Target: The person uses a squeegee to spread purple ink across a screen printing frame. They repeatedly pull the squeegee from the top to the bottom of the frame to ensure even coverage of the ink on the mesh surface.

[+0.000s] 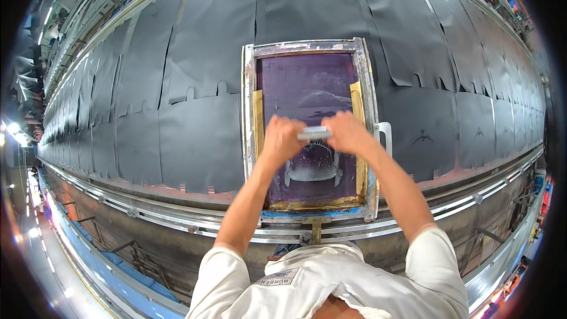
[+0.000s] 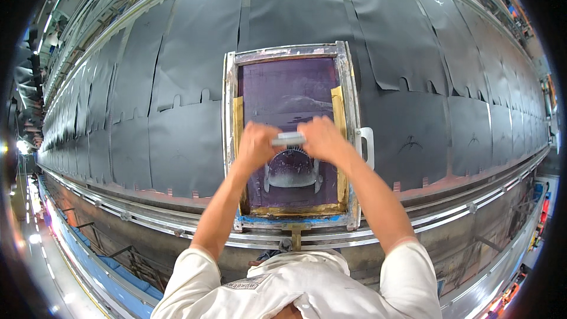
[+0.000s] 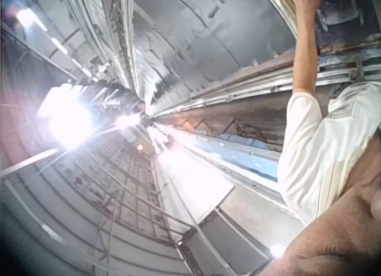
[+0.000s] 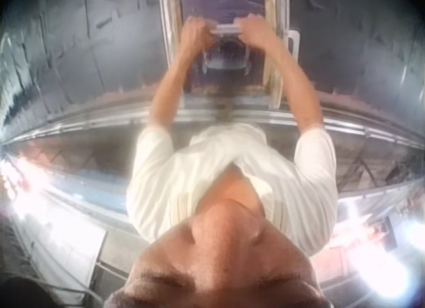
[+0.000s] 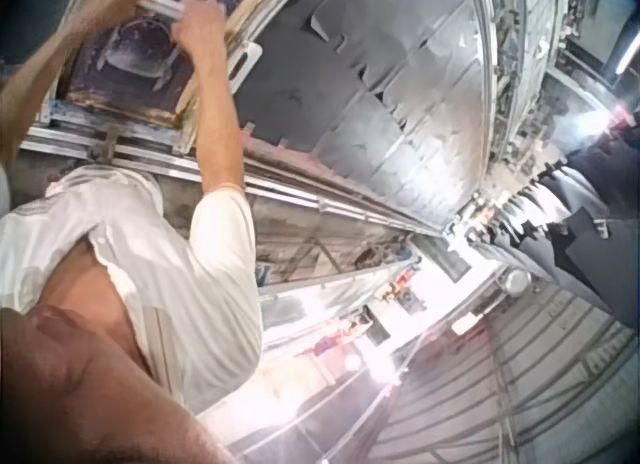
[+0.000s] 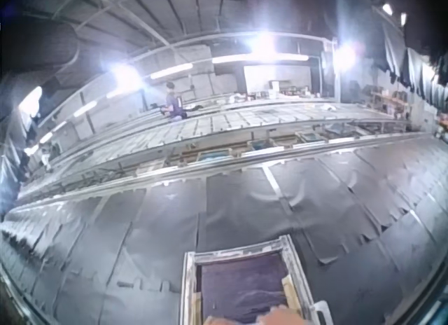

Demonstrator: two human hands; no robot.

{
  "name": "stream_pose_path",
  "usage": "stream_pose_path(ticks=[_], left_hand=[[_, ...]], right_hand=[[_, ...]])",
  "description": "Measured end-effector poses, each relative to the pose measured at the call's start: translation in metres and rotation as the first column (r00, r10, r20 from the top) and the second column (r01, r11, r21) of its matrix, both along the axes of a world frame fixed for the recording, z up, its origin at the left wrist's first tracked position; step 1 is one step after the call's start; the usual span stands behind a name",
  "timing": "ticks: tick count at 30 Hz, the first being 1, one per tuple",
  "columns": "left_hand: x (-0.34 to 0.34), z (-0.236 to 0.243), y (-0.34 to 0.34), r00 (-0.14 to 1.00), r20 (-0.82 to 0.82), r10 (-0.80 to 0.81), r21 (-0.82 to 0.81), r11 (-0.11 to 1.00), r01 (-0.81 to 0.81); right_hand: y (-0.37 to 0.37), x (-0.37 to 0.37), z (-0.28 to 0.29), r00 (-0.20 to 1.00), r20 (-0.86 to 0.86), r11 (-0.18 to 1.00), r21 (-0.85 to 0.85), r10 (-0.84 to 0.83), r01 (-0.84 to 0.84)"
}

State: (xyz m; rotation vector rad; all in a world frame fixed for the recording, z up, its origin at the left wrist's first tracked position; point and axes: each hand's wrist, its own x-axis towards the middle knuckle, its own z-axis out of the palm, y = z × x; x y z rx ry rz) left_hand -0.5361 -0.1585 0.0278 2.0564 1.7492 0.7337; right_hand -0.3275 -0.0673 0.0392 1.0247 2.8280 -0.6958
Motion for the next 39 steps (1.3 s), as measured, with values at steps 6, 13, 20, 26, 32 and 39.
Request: stream_pose_path(ticks=[6, 13, 20, 26, 32, 39], left_hand=[[0.032, 0.005, -0.090, 0.997, -0.024, -0.068, -0.075, 0.995, 0.066], [-0.006, 0.009, 0.025, 0.992, -0.122, -0.030, -0.067, 0.997, 0.022], [-0.014, -0.001, 0.047, 0.996, -0.087, -0.029, -0.128, 0.992, 0.018], [0.001, -0.009, 0.007, 0.993, -0.118, -0.007, -0.014, 1.000, 0.006], [0.038, -0.006, -0.115, 0.989, -0.136, -0.050, 0.079, 0.995, 0.061], [0.020, 0.001, -0.082, 0.994, 0.012, -0.106, -0.088, 0.990, 0.107]], right_hand=[[-0.092, 0.045, 0.002, 0.994, 0.009, 0.991, -0.074, 0.110, -0.109], [0.027, -0.003, 0.010, 0.999, 0.052, 0.995, -0.098, 0.015, -0.010], [0.046, -0.013, 0.008, 0.993, 0.082, 0.966, -0.235, -0.090, 0.107], [0.006, 0.001, -0.006, 0.998, 0.033, 0.988, -0.144, -0.051, 0.055], [-0.120, 0.046, -0.003, 0.997, -0.077, 0.998, -0.050, 0.023, -0.026], [-0.053, 0.113, -0.029, 0.594, -0.521, 0.599, 0.184, -0.612, 0.779]])
